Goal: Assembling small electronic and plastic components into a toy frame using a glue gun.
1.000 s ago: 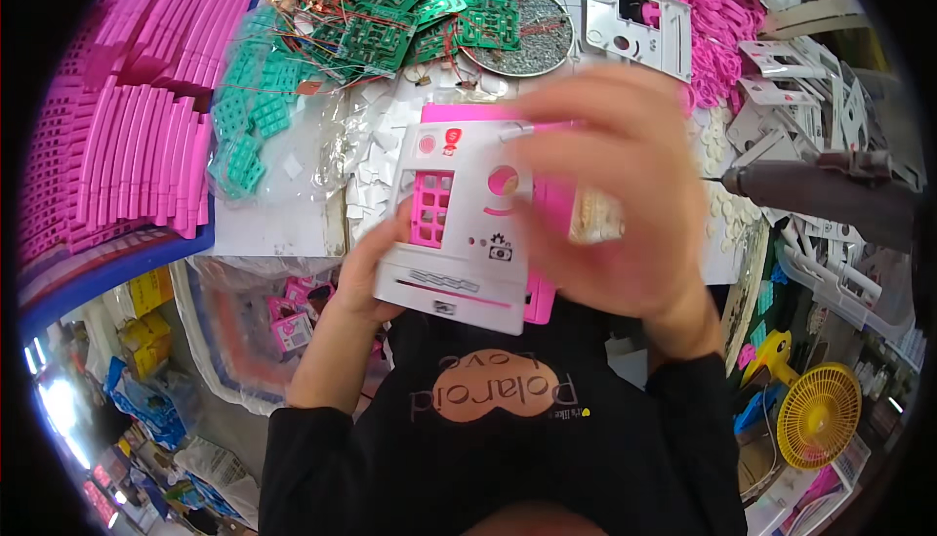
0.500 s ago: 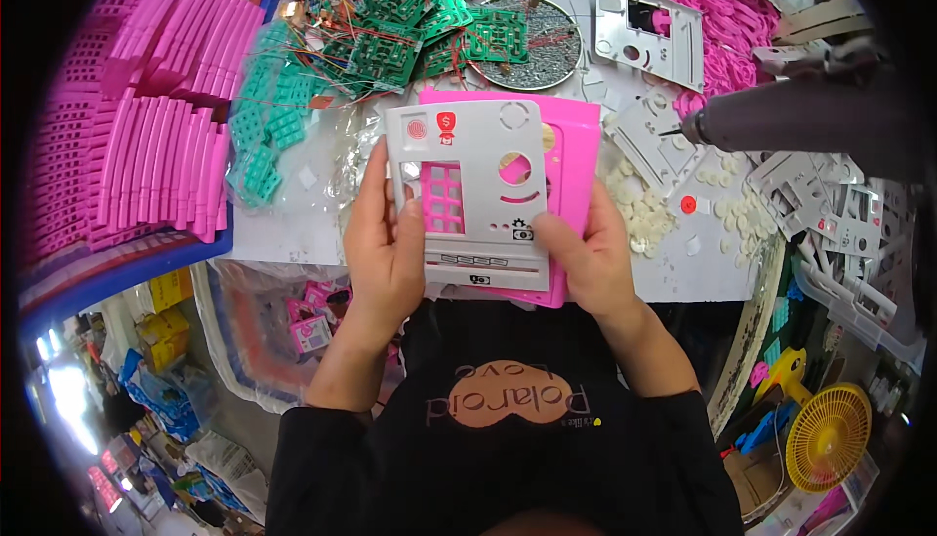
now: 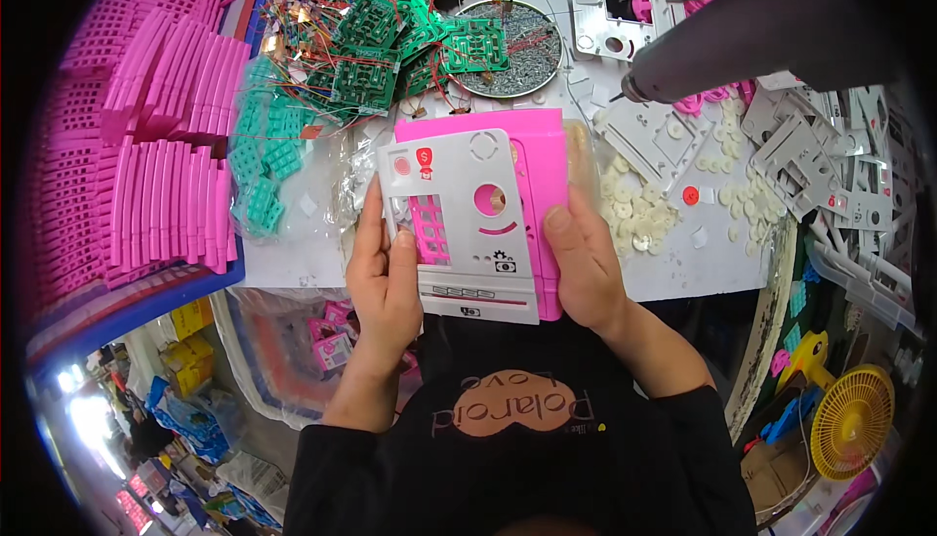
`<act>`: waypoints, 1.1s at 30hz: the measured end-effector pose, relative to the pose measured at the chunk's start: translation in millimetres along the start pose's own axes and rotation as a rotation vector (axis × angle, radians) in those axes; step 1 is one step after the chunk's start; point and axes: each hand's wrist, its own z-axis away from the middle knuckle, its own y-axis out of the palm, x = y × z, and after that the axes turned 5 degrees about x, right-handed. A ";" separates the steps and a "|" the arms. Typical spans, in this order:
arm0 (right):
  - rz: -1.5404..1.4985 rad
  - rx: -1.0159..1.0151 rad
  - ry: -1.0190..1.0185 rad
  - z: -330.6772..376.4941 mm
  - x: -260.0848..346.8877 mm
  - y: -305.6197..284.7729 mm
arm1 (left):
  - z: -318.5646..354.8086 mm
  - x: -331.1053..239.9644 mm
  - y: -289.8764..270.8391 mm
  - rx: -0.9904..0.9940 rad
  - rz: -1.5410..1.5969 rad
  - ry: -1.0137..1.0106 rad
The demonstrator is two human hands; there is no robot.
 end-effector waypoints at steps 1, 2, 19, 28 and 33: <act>-0.008 0.006 0.006 0.7 0.2 0.1 | 2.0 2.3 -2.1 -0.008 -0.013 -0.005; -0.010 0.012 0.012 1.6 -0.8 -0.5 | 0.4 0.4 -1.0 -0.017 -0.022 -0.009; -0.030 0.009 0.080 -4.9 -3.0 -6.1 | 14.2 -6.5 -0.8 -0.006 0.141 -0.039; 0.054 0.066 0.040 -3.9 -2.7 -4.0 | 13.9 -5.0 7.2 -0.070 0.040 -0.122; 0.174 0.124 0.065 -5.3 2.2 -3.0 | 18.8 -13.2 8.2 -0.090 0.059 -0.229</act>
